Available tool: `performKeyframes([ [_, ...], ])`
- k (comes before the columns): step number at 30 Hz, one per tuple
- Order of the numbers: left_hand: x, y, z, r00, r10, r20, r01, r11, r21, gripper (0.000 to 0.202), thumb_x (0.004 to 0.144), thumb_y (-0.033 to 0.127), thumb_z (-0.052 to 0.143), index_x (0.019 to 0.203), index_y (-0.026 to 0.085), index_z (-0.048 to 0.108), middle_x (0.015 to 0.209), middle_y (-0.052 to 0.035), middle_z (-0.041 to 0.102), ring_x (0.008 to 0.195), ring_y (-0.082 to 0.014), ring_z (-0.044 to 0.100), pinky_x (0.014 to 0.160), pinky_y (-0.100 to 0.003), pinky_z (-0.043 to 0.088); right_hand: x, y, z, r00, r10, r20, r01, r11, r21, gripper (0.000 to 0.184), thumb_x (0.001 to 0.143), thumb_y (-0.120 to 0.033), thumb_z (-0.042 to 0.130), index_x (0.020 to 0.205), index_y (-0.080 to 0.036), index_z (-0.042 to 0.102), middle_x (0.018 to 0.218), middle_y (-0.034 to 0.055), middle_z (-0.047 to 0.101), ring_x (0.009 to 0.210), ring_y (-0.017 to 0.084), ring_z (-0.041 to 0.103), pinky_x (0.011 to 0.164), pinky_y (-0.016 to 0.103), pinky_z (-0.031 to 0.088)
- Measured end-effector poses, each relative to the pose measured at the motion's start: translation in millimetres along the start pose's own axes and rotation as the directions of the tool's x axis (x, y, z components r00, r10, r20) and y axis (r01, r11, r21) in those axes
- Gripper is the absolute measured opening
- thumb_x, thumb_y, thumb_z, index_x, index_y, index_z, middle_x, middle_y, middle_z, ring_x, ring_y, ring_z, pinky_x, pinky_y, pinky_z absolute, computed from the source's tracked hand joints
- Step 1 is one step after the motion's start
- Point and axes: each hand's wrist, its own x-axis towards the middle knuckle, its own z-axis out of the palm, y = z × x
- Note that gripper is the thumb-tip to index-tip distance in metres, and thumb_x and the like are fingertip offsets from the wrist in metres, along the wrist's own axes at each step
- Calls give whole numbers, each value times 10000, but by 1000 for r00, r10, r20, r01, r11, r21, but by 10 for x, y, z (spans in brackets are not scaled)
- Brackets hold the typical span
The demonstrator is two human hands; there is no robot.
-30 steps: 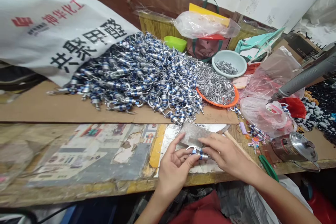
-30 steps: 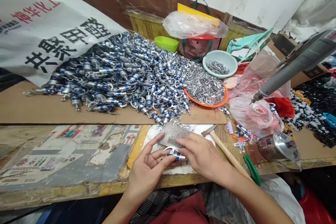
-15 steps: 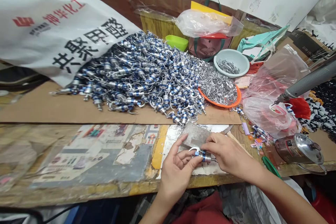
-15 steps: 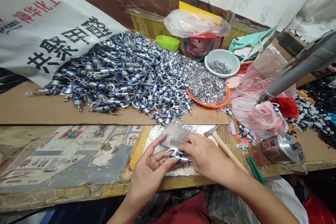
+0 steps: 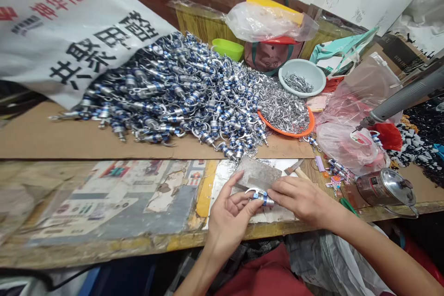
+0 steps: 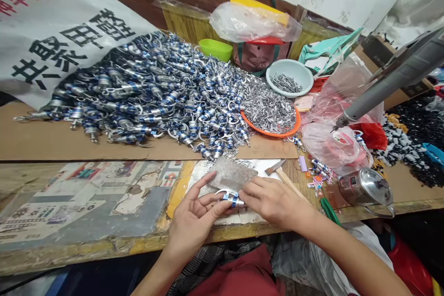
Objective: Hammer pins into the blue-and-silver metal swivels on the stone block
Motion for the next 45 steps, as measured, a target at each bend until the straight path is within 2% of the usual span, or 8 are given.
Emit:
performKeyframes([
  [9,-18,-8,36,999,41,-31,-42,999,-5,781,539,217,771,1245,147,443,633,29,643,584,-140,647,608,-272,578,-109,166,176,973,-42,-227,72,989,126,243,903,-105,377,1020,-140,587,901,83,647,843,164,558,708,297,438],
  [12,-11,-14,25,999,34,-16,-34,999,-12,787,543,216,771,1252,150,433,637,27,647,589,-145,651,625,-290,578,-15,128,129,940,137,-313,-7,924,384,217,872,-85,420,913,-138,626,826,75,653,755,135,574,661,252,448],
  [15,-9,-15,21,999,36,3,-36,999,-22,796,556,224,766,1265,146,412,655,11,665,624,-163,665,638,-300,575,186,40,13,918,379,-117,-216,726,653,131,828,-100,524,845,-148,645,772,32,658,710,109,585,660,215,448],
  [18,-13,-7,25,999,38,8,-38,999,-26,803,561,233,765,1270,133,400,663,-6,680,643,-174,673,637,-291,571,393,0,-74,910,402,98,-357,644,676,105,778,-88,584,795,-144,671,715,11,647,669,106,579,627,200,425],
  [23,-15,-8,31,999,33,8,-33,999,-33,804,555,230,769,1265,133,405,643,2,676,602,-156,658,620,-279,572,531,17,-34,891,412,190,-439,677,591,83,734,-131,637,761,-172,704,677,1,638,632,108,561,586,197,390],
  [30,-7,6,13,1000,10,12,-9,999,-38,829,543,222,777,1275,133,397,625,25,649,600,-144,641,644,-311,584,435,-76,147,870,492,-30,-390,723,570,145,791,-124,572,830,-155,708,714,31,631,665,120,564,606,210,412],
  [40,6,-3,13,999,33,16,-33,998,-48,835,537,216,782,1272,132,394,635,20,646,590,-144,642,614,-289,579,322,-125,231,887,431,-167,-324,837,440,148,810,-84,488,820,-144,622,749,44,579,694,142,531,613,232,419],
  [45,9,-2,19,1000,2,8,-2,1000,-24,859,516,236,791,1277,140,403,637,18,647,600,-161,655,620,-307,579,279,3,82,897,390,-210,-271,858,437,174,842,-73,427,868,-156,577,791,42,589,733,133,538,654,224,424],
])
